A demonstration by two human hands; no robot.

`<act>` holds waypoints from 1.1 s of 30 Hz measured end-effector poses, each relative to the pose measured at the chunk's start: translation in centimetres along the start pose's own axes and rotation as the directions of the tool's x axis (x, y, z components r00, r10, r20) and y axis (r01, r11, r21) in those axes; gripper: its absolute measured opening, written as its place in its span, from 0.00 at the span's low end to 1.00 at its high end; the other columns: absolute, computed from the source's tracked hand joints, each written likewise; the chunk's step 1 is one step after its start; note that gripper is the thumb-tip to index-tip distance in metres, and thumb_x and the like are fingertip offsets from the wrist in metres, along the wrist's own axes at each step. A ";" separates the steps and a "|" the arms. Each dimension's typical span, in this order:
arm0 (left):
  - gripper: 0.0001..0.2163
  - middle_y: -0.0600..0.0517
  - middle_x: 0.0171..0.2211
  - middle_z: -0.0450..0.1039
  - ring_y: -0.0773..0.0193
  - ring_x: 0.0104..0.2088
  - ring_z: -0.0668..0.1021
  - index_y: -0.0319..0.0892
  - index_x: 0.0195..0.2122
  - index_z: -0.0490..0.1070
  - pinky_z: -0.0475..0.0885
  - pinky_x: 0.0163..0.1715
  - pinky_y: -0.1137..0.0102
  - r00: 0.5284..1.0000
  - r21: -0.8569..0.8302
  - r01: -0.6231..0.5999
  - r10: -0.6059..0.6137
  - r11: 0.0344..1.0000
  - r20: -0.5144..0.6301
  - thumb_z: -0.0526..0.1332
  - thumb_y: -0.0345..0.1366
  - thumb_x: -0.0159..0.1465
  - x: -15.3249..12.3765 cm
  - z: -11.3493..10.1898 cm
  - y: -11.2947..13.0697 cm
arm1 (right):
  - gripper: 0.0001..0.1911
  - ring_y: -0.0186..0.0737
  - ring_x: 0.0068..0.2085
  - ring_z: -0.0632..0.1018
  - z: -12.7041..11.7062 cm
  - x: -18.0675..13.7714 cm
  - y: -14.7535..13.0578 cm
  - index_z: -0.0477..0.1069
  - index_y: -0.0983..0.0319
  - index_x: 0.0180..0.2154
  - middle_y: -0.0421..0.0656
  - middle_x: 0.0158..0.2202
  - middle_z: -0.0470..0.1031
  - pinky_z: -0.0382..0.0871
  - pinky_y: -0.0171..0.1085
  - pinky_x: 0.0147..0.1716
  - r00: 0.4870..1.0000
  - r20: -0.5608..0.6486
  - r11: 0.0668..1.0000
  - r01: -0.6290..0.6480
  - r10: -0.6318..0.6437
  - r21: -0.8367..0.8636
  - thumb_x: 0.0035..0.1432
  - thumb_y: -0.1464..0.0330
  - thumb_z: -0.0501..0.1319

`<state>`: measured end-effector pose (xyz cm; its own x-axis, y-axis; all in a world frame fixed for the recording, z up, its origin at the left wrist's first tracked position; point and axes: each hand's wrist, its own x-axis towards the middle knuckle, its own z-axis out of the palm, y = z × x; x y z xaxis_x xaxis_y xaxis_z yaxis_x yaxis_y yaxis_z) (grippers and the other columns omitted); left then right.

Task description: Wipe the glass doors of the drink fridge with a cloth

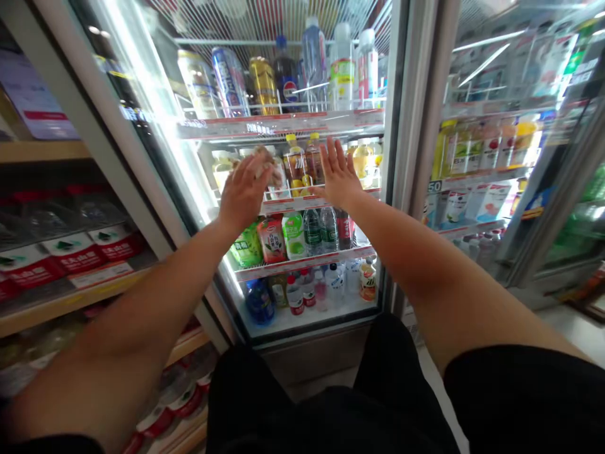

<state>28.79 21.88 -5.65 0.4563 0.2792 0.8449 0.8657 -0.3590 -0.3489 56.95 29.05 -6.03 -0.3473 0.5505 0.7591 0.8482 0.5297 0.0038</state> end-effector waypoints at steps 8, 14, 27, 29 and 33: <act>0.25 0.56 0.78 0.45 0.48 0.77 0.45 0.47 0.74 0.56 0.45 0.76 0.38 0.967 0.013 0.254 -0.254 0.967 -0.027 0.46 0.36 0.77 3.2 -0.1 -0.8 | 0.76 0.63 0.77 0.26 -2.1 -0.4 -2.6 0.22 0.72 0.76 0.57 0.79 0.18 0.30 0.61 0.76 0.990 0.125 0.996 -0.063 0.071 -0.064 0.52 0.49 0.74; 0.24 0.54 0.77 0.50 0.57 0.78 0.46 0.46 0.69 0.65 0.46 0.77 0.46 0.990 0.008 0.002 -0.004 1.000 0.138 0.44 0.32 0.75 2.8 0.4 1.7 | 0.78 0.64 0.78 0.28 -3.5 -0.7 -4.4 0.24 0.73 0.76 0.57 0.78 0.17 0.37 0.64 0.76 0.973 0.175 0.988 -0.145 0.151 -0.047 0.47 0.58 0.79; 0.27 0.61 0.77 0.47 0.65 0.78 0.42 0.47 0.73 0.60 0.41 0.80 0.55 0.949 0.119 0.029 -0.065 0.993 0.308 0.45 0.32 0.73 3.4 -1.2 1.9 | 0.81 0.62 0.78 0.27 -2.4 -1.1 -3.4 0.22 0.68 0.76 0.55 0.78 0.16 0.34 0.65 0.75 0.980 0.163 0.993 -0.117 0.118 -0.016 0.44 0.57 0.80; 0.28 0.62 0.76 0.49 0.63 0.78 0.47 0.49 0.72 0.62 0.44 0.80 0.54 0.950 0.111 0.040 -0.072 0.993 0.303 0.47 0.30 0.71 4.0 -1.8 2.0 | 0.81 0.62 0.77 0.26 -2.4 -1.1 -3.3 0.22 0.68 0.76 0.54 0.78 0.15 0.34 0.64 0.75 0.979 0.167 0.993 -0.115 0.117 -0.019 0.45 0.56 0.80; 0.28 0.60 0.78 0.41 0.55 0.78 0.42 0.46 0.75 0.54 0.44 0.79 0.49 0.959 0.131 0.227 -0.245 0.965 0.142 0.51 0.39 0.74 6.6 -3.3 0.3 | 0.82 0.62 0.77 0.25 -2.6 -0.8 -3.4 0.21 0.68 0.76 0.54 0.77 0.14 0.33 0.65 0.75 0.975 0.188 0.992 -0.123 0.122 -0.006 0.44 0.57 0.80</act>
<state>31.36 20.72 1.16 0.2552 0.4820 0.8382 0.9659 -0.1663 -0.1985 55.43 25.09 -4.96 -0.3100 0.7222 0.6183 0.8869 0.4540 -0.0856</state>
